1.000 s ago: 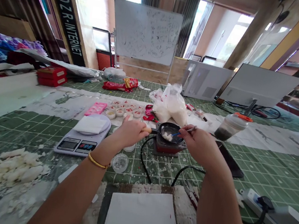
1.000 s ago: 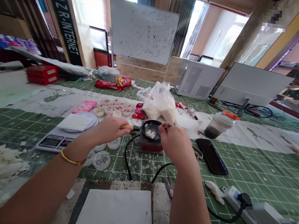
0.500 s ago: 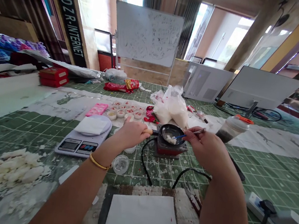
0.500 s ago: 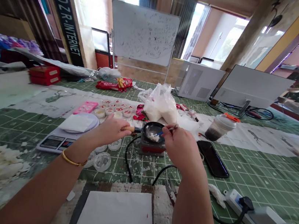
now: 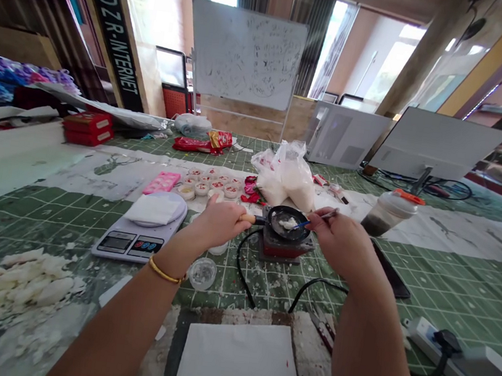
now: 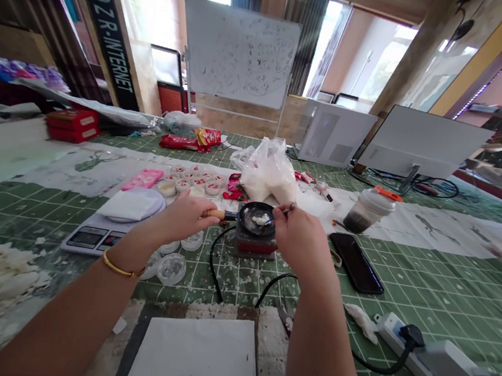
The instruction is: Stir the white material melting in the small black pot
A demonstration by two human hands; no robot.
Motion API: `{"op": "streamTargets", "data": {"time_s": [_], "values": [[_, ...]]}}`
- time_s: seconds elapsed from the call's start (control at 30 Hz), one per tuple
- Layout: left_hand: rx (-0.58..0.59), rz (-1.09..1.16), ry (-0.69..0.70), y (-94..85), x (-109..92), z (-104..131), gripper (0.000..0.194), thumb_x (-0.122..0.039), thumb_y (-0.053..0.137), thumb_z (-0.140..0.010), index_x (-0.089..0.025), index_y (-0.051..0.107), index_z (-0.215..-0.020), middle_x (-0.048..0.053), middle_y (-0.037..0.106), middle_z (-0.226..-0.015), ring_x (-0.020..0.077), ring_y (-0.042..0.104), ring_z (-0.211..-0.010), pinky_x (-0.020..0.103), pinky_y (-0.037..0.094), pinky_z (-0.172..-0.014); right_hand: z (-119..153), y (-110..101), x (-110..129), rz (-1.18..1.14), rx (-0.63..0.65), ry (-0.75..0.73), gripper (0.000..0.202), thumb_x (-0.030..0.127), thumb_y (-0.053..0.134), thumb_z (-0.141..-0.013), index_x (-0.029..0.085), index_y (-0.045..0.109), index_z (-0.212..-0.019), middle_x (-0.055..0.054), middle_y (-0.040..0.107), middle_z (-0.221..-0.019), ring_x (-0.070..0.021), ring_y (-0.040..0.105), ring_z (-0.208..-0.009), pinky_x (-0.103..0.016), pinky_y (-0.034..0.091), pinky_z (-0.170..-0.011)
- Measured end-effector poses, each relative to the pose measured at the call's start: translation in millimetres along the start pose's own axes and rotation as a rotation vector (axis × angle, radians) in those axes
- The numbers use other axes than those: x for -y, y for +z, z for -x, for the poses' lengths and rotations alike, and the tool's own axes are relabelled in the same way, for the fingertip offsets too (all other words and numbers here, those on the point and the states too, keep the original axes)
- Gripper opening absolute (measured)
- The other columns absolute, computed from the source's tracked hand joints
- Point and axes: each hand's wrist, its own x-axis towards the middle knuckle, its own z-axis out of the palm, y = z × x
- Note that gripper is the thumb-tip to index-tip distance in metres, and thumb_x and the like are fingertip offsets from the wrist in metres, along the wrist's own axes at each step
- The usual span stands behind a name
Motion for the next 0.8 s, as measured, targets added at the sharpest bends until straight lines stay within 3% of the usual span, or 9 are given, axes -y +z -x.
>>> {"op": "streamTargets", "data": {"time_s": [0.1,0.23,0.4,0.53,0.67,0.8], "values": [[-0.001,0.007,-0.01,0.2,0.1,-0.4,0.029,-0.03,0.036,-0.088,-0.019,0.058,-0.072,0.002,0.063,-0.074,0.0179,0.056,-0.077,0.048,0.032,-0.092,-1.1,0.2,-2.0,-0.012,-0.056,0.024,0.035,0.038,0.036,-0.088,0.019,0.066,-0.088,-0.006,0.069,-0.086,-0.0194,0.06,-0.079,-0.027,0.035,-0.065],[-0.007,-0.019,-0.005,0.9,0.7,-0.3,0.03,-0.031,0.035,-0.089,-0.019,0.058,-0.072,0.001,0.064,-0.075,0.0177,0.056,-0.076,0.047,0.033,-0.092,-2.5,1.4,-2.4,0.022,0.028,0.01,0.032,0.035,0.037,-0.088,0.019,0.065,-0.088,-0.007,0.069,-0.085,-0.0203,0.06,-0.08,-0.027,0.035,-0.066],[-0.01,-0.001,-0.013,2.6,1.9,-0.8,0.03,-0.031,0.036,-0.088,-0.019,0.058,-0.072,0.001,0.063,-0.072,0.0177,0.056,-0.074,0.05,0.03,-0.094,-3.4,3.6,-1.1,-0.001,-0.044,0.037,0.034,0.039,0.035,-0.088,0.02,0.063,-0.091,-0.006,0.069,-0.083,-0.0211,0.06,-0.08,-0.027,0.034,-0.065],[-0.013,0.004,-0.026,4.3,3.0,-1.5,0.029,-0.031,0.036,-0.088,-0.019,0.059,-0.074,0.002,0.064,-0.075,0.0178,0.056,-0.075,0.054,0.028,-0.096,-5.3,7.3,-1.5,-0.011,0.017,0.011,0.033,0.035,0.036,-0.088,0.018,0.064,-0.092,-0.008,0.069,-0.085,-0.0215,0.06,-0.083,-0.028,0.035,-0.067],[-0.022,-0.003,-0.026,5.4,3.6,-1.4,0.03,-0.032,0.036,-0.088,-0.019,0.057,-0.071,0.001,0.063,-0.073,0.0173,0.055,-0.074,0.056,0.027,-0.098,-5.8,8.1,-0.7,-0.017,-0.029,0.035,0.035,0.038,0.036,-0.088,0.019,0.065,-0.09,-0.007,0.069,-0.086,-0.0215,0.06,-0.082,-0.028,0.035,-0.066],[-0.024,0.015,-0.034,5.7,3.4,-1.4,0.029,-0.032,0.037,-0.087,-0.019,0.057,-0.072,0.002,0.064,-0.075,0.0173,0.055,-0.076,0.058,0.023,-0.099,-6.2,8.4,0.0,-0.02,0.023,0.008,0.032,0.034,0.037,-0.088,0.019,0.065,-0.091,-0.007,0.069,-0.085,-0.0214,0.06,-0.083,-0.028,0.035,-0.067]]}}
